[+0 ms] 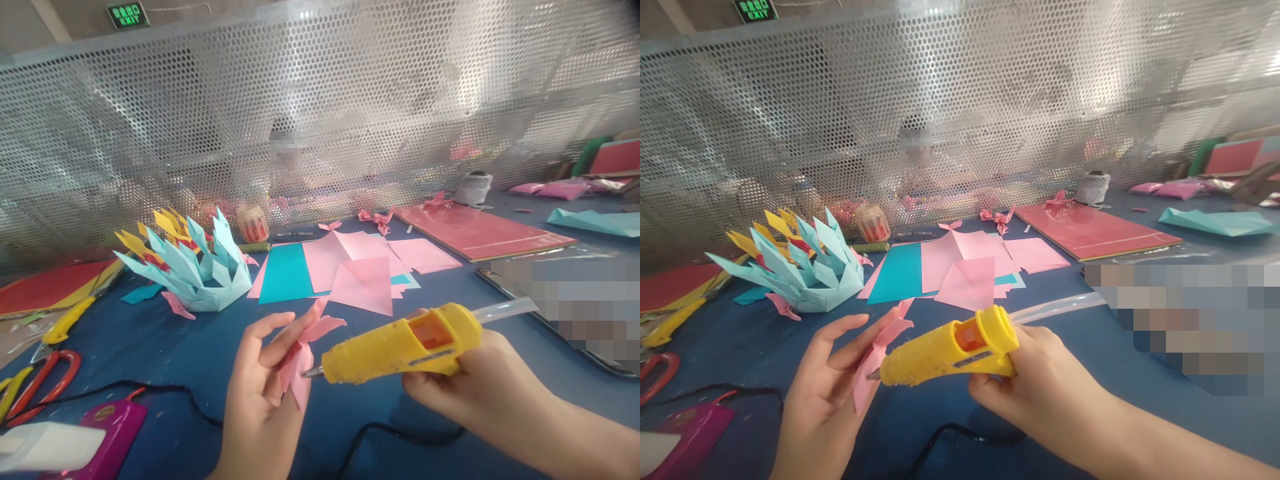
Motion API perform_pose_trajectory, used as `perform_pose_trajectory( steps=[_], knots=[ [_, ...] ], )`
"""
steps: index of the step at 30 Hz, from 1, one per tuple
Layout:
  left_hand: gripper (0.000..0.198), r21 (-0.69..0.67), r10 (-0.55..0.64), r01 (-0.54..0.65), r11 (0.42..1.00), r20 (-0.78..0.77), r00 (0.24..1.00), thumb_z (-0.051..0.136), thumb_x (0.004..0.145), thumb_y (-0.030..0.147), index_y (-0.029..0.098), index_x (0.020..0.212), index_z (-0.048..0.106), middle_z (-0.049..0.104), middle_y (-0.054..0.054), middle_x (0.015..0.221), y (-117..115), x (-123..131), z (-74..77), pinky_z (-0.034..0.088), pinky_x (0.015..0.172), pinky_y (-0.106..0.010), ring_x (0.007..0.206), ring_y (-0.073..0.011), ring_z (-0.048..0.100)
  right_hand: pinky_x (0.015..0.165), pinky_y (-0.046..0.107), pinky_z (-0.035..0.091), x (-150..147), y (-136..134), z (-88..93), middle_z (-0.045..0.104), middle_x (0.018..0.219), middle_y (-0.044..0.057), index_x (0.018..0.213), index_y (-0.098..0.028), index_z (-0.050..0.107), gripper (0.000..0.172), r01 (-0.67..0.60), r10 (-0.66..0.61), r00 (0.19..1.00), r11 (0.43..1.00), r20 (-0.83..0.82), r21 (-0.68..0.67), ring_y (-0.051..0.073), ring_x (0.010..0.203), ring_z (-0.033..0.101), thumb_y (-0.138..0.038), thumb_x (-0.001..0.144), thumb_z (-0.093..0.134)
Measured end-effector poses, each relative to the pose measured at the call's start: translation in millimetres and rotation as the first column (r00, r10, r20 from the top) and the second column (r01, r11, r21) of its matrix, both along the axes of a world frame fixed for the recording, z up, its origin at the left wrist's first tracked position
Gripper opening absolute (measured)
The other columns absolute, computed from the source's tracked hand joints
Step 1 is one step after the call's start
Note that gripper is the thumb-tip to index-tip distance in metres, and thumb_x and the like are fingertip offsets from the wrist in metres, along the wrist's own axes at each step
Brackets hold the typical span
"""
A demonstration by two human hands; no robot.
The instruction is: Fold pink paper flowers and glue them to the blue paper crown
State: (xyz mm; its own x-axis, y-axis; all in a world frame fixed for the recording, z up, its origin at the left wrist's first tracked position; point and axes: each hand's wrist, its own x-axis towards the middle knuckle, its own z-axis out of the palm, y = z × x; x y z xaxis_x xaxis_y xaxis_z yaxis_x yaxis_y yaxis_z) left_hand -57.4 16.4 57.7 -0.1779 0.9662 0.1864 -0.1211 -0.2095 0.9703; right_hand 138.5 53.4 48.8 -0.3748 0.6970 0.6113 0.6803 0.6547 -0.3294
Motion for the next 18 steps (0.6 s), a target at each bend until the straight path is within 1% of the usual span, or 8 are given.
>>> perform_pose_trajectory(
  steps=[6, 10, 15, 18],
  knots=[
    [0.021, 0.002, 0.006, -0.006, 1.0, 0.005, 1.0, 0.065, 0.083, 0.028, 0.028, 0.099, 0.051, 0.07, -0.004, 0.117, 0.2, 0.1, -0.1, 0.052, 0.084, -0.021, 0.111, -0.019, 0.062, 0.041, 0.017, 0.042, 2.3, -1.4, -3.7, 0.057, 0.05, -0.004, 0.063, -0.021, 0.053, 0.013, -0.003, 0.003, 1.0, 1.0, 0.002, 0.001, 0.01, 0.038, 0.052, -0.015, 0.069, 0.044],
    [0.021, -0.005, 0.017, -0.017, 1.0, -0.001, 1.0, 0.065, 0.083, 0.029, 0.028, 0.099, 0.051, 0.07, -0.005, 0.117, -0.1, 0.5, 0.5, 0.052, 0.084, -0.023, 0.11, -0.0199, 0.063, 0.043, 0.019, 0.042, 3.2, -2.0, -7.9, 0.061, 0.055, -0.002, 0.062, -0.022, 0.052, 0.012, -0.008, 0.008, 1.0, 1.0, 0.005, -0.023, 0.012, 0.044, 0.057, -0.014, 0.068, 0.046],
    [0.021, -0.007, 0.007, -0.007, 1.0, -0.007, 1.0, 0.065, 0.083, 0.029, 0.029, 0.099, 0.051, 0.069, -0.003, 0.118, 0.1, -0.8, -0.6, 0.051, 0.084, -0.021, 0.111, -0.0187, 0.062, 0.043, 0.019, 0.042, 3.7, -2.4, -10.0, 0.058, 0.053, -0.004, 0.062, -0.023, 0.049, 0.01, -0.007, 0.007, 1.0, 0.999, 0.002, -0.04, 0.011, 0.041, 0.052, -0.015, 0.069, 0.047],
    [0.02, 0.0, 0.002, -0.002, 1.0, -0.006, 1.0, 0.064, 0.084, 0.028, 0.029, 0.1, 0.052, 0.069, -0.003, 0.118, 0.1, -1.1, -1.3, 0.052, 0.081, -0.019, 0.111, -0.0182, 0.062, 0.044, 0.019, 0.042, 3.7, -2.6, -10.1, 0.059, 0.054, -0.004, 0.064, -0.023, 0.05, 0.009, -0.018, 0.018, 1.0, 0.997, 0.003, -0.072, 0.01, 0.042, 0.052, -0.015, 0.069, 0.046]
  ],
)
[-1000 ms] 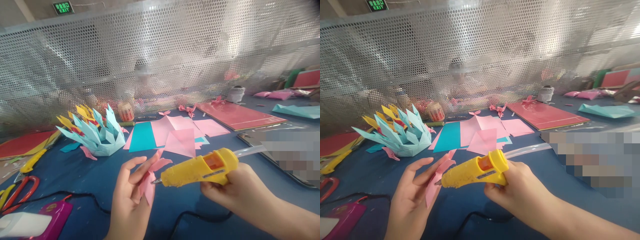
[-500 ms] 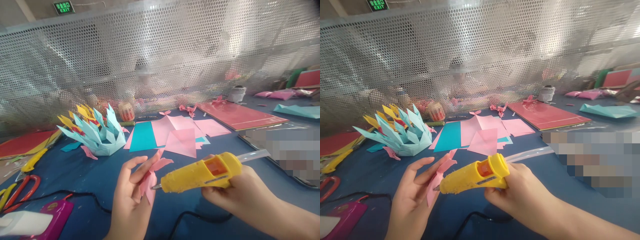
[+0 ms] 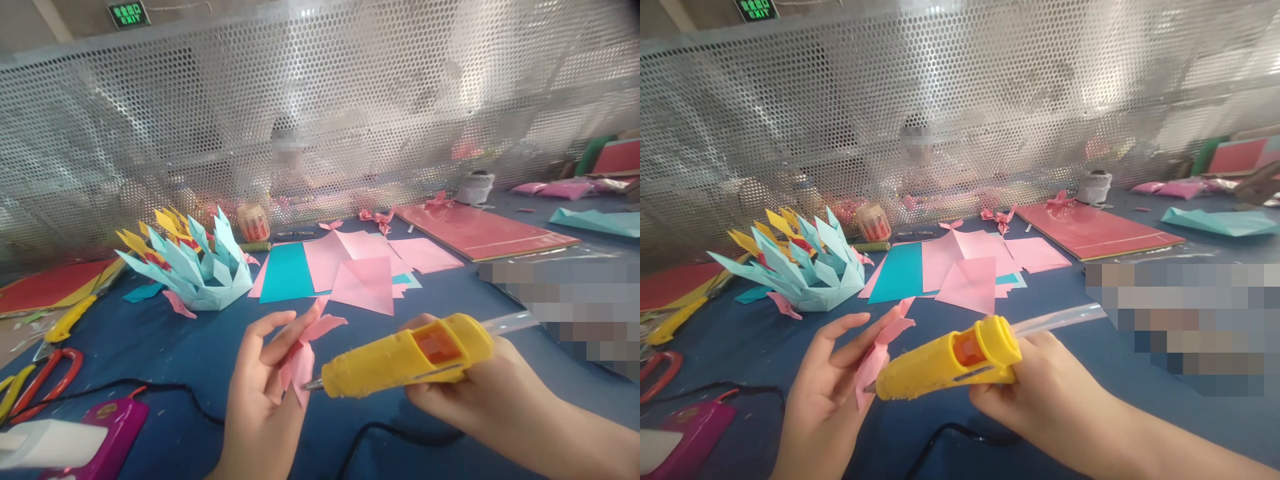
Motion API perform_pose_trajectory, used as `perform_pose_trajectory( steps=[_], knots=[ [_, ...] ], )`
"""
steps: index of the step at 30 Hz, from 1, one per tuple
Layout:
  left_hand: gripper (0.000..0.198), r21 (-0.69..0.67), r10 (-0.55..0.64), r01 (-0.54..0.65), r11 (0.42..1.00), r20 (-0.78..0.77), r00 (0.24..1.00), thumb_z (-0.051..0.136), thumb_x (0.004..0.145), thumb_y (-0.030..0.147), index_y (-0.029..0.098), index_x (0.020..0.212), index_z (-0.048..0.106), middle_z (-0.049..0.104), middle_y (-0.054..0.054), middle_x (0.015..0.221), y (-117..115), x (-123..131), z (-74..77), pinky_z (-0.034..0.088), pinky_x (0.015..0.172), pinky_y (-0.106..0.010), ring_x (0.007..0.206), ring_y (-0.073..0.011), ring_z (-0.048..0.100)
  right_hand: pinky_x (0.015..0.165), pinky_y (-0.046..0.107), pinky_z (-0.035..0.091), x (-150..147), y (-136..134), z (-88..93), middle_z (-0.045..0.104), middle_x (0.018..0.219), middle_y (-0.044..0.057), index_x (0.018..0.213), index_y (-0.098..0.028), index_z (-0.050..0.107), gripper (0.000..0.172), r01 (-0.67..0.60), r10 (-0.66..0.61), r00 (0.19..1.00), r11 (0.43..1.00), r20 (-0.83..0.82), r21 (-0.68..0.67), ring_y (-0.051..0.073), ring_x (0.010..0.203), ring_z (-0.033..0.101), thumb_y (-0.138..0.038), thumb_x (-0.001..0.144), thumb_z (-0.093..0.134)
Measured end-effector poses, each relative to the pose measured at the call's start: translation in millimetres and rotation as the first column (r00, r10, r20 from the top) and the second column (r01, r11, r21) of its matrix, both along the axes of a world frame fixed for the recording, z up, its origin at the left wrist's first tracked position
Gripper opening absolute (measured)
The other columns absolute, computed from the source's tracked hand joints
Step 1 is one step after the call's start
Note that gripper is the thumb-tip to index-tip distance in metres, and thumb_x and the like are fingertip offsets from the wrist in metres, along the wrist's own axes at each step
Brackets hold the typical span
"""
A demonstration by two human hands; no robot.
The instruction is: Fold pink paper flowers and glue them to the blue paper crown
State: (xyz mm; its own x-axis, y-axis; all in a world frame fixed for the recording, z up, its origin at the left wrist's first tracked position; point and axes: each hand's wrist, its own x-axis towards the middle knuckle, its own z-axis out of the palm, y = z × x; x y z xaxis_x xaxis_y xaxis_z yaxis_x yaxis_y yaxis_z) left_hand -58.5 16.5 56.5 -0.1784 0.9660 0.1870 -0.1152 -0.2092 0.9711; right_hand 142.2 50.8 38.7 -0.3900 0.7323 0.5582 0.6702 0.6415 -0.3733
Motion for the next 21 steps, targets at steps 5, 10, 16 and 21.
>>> perform_pose_trajectory(
  steps=[5, 10, 16, 21],
  knots=[
    [0.021, 0.0, 0.02, -0.02, 1.0, 0.014, 1.0, 0.065, 0.083, 0.029, 0.028, 0.1, 0.051, 0.07, -0.004, 0.117, -0.6, 2.0, 1.5, 0.052, 0.081, -0.02, 0.11, -0.0189, 0.063, 0.044, 0.02, 0.041, 1.2, -0.8, -3.1, 0.061, 0.057, -0.004, 0.075, -0.022, 0.054, 0.013, -0.016, 0.016, 1.0, 1.0, -0.005, 0.007, 0.01, 0.043, 0.054, -0.015, 0.071, 0.044],
    [0.02, -0.016, -0.007, 0.008, 1.0, 0.021, 1.0, 0.064, 0.084, 0.03, 0.029, 0.099, 0.051, 0.07, -0.001, 0.116, -0.3, 1.4, 2.1, 0.05, 0.081, -0.017, 0.112, -0.0158, 0.062, 0.045, 0.021, 0.042, 2.6, -0.9, -5.8, 0.067, 0.066, -0.001, 0.083, -0.022, 0.055, 0.016, -0.023, 0.023, 1.0, 1.0, 0.003, 0.001, 0.012, 0.047, 0.059, -0.015, 0.073, 0.045],
    [0.021, -0.034, -0.019, 0.02, 0.999, 0.022, 1.0, 0.063, 0.084, 0.032, 0.03, 0.1, 0.05, 0.07, -0.002, 0.117, 0.2, -0.4, 1.0, 0.051, 0.079, -0.02, 0.113, -0.0178, 0.061, 0.045, 0.021, 0.043, 1.7, -1.1, -5.5, 0.065, 0.062, -0.002, 0.08, -0.022, 0.056, 0.013, -0.017, 0.017, 1.0, 1.0, -0.002, -0.008, 0.011, 0.045, 0.058, -0.016, 0.074, 0.045],
    [0.023, -0.046, 0.003, -0.002, 0.999, 0.012, 1.0, 0.065, 0.083, 0.033, 0.028, 0.1, 0.05, 0.07, -0.004, 0.117, -0.3, 0.3, 0.9, 0.051, 0.08, -0.023, 0.112, -0.0195, 0.061, 0.044, 0.019, 0.043, 1.0, -1.1, -0.9, 0.062, 0.058, -0.003, 0.069, -0.022, 0.052, 0.01, -0.022, 0.022, 1.0, 1.0, 0.021, 0.016, 0.01, 0.044, 0.056, -0.016, 0.073, 0.045]
  ],
)
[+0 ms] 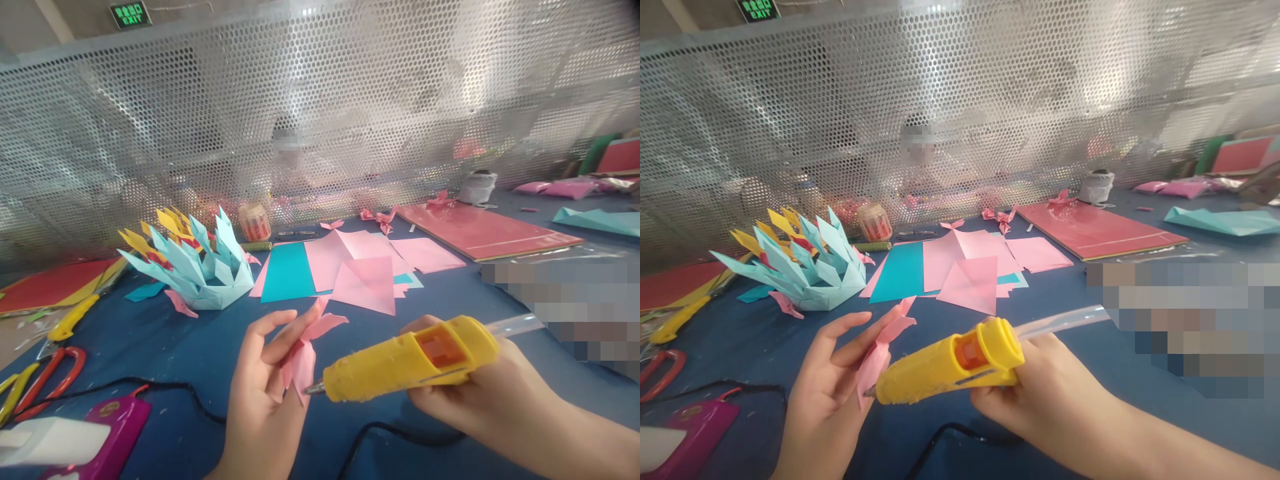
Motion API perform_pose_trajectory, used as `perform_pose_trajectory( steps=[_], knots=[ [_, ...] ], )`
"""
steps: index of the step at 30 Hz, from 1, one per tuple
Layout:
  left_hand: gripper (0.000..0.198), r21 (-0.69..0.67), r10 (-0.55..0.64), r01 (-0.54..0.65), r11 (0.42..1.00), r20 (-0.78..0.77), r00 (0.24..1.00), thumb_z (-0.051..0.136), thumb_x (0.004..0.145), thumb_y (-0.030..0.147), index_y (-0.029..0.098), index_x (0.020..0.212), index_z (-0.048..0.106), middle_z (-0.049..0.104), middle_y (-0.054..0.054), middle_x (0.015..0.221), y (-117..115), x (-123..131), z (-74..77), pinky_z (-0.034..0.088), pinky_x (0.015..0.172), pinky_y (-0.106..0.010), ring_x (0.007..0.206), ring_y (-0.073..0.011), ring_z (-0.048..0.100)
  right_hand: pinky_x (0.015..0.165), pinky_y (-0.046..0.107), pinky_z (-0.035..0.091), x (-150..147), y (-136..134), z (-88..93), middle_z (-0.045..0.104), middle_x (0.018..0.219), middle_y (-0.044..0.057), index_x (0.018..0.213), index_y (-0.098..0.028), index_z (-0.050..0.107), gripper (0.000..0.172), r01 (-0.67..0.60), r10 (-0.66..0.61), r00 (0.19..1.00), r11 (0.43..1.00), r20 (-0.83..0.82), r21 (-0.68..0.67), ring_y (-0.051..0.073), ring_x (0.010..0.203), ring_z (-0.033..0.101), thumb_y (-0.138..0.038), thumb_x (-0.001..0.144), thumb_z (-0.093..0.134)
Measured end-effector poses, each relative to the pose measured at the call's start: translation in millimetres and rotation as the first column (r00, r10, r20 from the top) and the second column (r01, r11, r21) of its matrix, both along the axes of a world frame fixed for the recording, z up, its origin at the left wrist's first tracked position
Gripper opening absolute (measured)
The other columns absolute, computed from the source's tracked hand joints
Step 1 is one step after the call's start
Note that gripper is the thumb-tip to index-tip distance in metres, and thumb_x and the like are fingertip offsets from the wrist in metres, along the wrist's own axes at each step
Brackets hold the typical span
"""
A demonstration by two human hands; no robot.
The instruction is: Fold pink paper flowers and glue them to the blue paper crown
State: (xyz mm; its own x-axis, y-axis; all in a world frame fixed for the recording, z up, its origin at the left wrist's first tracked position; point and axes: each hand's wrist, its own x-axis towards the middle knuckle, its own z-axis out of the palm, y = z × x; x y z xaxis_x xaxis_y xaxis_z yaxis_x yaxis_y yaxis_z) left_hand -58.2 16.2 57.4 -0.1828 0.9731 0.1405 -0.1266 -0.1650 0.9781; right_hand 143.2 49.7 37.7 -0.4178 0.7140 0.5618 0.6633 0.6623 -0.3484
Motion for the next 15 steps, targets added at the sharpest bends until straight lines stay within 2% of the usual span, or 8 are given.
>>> perform_pose_trajectory(
  steps=[3, 7, 15],
  knots=[
    [0.024, 0.003, 0.021, -0.021, 1.0, -0.003, 1.0, 0.066, 0.082, 0.033, 0.028, 0.099, 0.05, 0.07, -0.006, 0.116, 0, 1, 0.0, 0.052, 0.08, -0.022, 0.112, -0.0197, 0.062, 0.042, 0.017, 0.042, -1, 1, 2.0, 0.057, 0.051, -0.005, 0.064, -0.022, 0.05, 0.013, -0.001, 0.001, 1.0, 0.999, -0.003, 0.054, 0.009, 0.04, 0.052, -0.015, 0.072, 0.044],
    [0.024, 0.031, 0.015, -0.015, 0.999, -0.001, 1.0, 0.066, 0.082, 0.032, 0.027, 0.1, 0.051, 0.07, -0.006, 0.116, 0, 1, 0.2, 0.052, 0.082, -0.021, 0.111, -0.0194, 0.062, 0.042, 0.016, 0.043, -1, 3, 3.5, 0.058, 0.051, -0.004, 0.063, -0.022, 0.05, 0.013, 0.013, -0.012, 1.0, 0.993, -0.008, 0.118, 0.009, 0.039, 0.054, -0.015, 0.072, 0.043],
    [0.021, 0.039, -0.004, 0.003, 0.999, 0.03, 1.0, 0.065, 0.083, 0.031, 0.027, 0.099, 0.051, 0.071, -0.005, 0.114, 0, 1, -0.8, 0.052, 0.08, -0.018, 0.111, -0.0178, 0.062, 0.034, 0.013, 0.036, -5, 4, 14.2, 0.047, 0.042, -0.007, 0.059, -0.022, 0.044, 0.011, 0.042, -0.041, 0.999, 0.991, -0.011, 0.128, 0.006, 0.032, 0.045, -0.015, 0.067, 0.041]
  ],
)
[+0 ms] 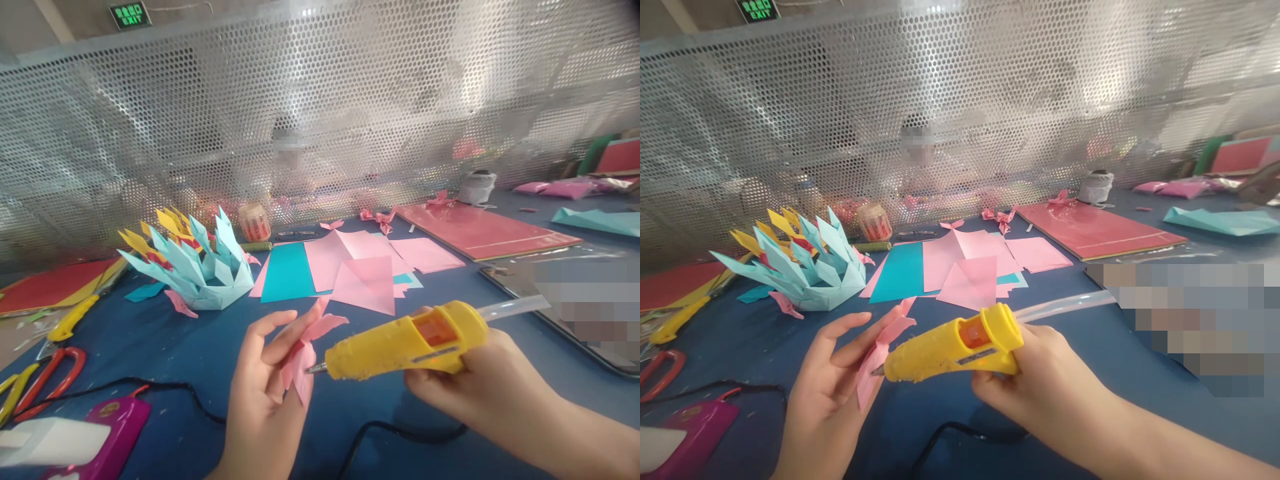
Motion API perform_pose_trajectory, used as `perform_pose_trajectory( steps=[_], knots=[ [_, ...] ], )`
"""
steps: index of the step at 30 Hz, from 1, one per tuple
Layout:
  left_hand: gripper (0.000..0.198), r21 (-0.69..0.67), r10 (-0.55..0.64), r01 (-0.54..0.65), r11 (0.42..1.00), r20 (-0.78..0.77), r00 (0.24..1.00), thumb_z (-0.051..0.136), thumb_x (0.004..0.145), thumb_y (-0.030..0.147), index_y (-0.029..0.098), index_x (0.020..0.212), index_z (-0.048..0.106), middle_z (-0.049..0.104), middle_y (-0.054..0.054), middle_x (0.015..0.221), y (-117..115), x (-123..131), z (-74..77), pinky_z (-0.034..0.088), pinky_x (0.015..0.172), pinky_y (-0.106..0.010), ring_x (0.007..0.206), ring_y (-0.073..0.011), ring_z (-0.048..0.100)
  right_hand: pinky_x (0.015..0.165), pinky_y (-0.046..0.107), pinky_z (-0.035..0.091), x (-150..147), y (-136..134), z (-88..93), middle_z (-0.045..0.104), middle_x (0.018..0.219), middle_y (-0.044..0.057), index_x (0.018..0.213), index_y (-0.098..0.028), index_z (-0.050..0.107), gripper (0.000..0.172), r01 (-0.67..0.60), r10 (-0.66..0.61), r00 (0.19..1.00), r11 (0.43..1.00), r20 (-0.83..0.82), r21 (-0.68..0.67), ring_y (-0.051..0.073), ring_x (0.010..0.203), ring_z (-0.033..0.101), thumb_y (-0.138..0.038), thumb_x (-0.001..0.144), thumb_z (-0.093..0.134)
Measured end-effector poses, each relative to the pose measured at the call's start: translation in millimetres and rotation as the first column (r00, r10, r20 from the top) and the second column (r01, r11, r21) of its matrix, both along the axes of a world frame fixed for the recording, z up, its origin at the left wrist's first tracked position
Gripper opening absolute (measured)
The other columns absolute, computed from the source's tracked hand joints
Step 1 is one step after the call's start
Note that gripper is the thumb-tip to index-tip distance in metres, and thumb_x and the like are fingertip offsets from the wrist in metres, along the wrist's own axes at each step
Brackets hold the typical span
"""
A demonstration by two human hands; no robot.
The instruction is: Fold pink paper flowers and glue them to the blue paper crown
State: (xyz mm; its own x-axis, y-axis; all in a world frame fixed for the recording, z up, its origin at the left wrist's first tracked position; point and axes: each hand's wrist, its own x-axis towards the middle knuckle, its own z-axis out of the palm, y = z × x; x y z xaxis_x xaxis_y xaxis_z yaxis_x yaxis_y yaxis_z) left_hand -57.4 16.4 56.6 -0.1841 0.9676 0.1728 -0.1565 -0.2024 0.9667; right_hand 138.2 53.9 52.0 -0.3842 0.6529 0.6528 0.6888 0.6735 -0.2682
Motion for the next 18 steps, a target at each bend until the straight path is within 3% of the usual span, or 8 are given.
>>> perform_pose_trajectory(
  steps=[9, 18],
  knots=[
    [0.023, 0.023, -0.003, 0.003, 1.0, 0.018, 1.0, 0.067, 0.081, 0.031, 0.027, 0.098, 0.052, 0.071, -0.006, 0.115, 0.2, -0.8, -2.2, 0.052, 0.082, -0.019, 0.108, -0.0174, 0.064, 0.029, 0.016, 0.03, -1.8, 2.2, -4.3, 0.037, 0.038, -0.008, 0.051, -0.023, 0.037, 0.02, 0.052, -0.055, 0.997, 0.997, -0.057, -0.053, 0.006, 0.03, 0.038, -0.018, 0.068, 0.046],
    [0.02, 0.051, 0.0, 0.0, 0.999, 0.003, 1.0, 0.066, 0.083, 0.025, 0.028, 0.098, 0.053, 0.072, -0.002, 0.112, -0.6, 0.2, 0.5, 0.049, 0.089, -0.016, 0.109, -0.0129, 0.063, 0.03, 0.021, 0.026, -2.5, 3.2, -5.5, 0.042, 0.037, -0.005, 0.048, -0.024, 0.038, 0.032, 0.063, -0.083, 0.99, 0.984, -0.115, -0.168, 0.01, 0.033, 0.044, -0.026, 0.073, 0.057]
  ],
)
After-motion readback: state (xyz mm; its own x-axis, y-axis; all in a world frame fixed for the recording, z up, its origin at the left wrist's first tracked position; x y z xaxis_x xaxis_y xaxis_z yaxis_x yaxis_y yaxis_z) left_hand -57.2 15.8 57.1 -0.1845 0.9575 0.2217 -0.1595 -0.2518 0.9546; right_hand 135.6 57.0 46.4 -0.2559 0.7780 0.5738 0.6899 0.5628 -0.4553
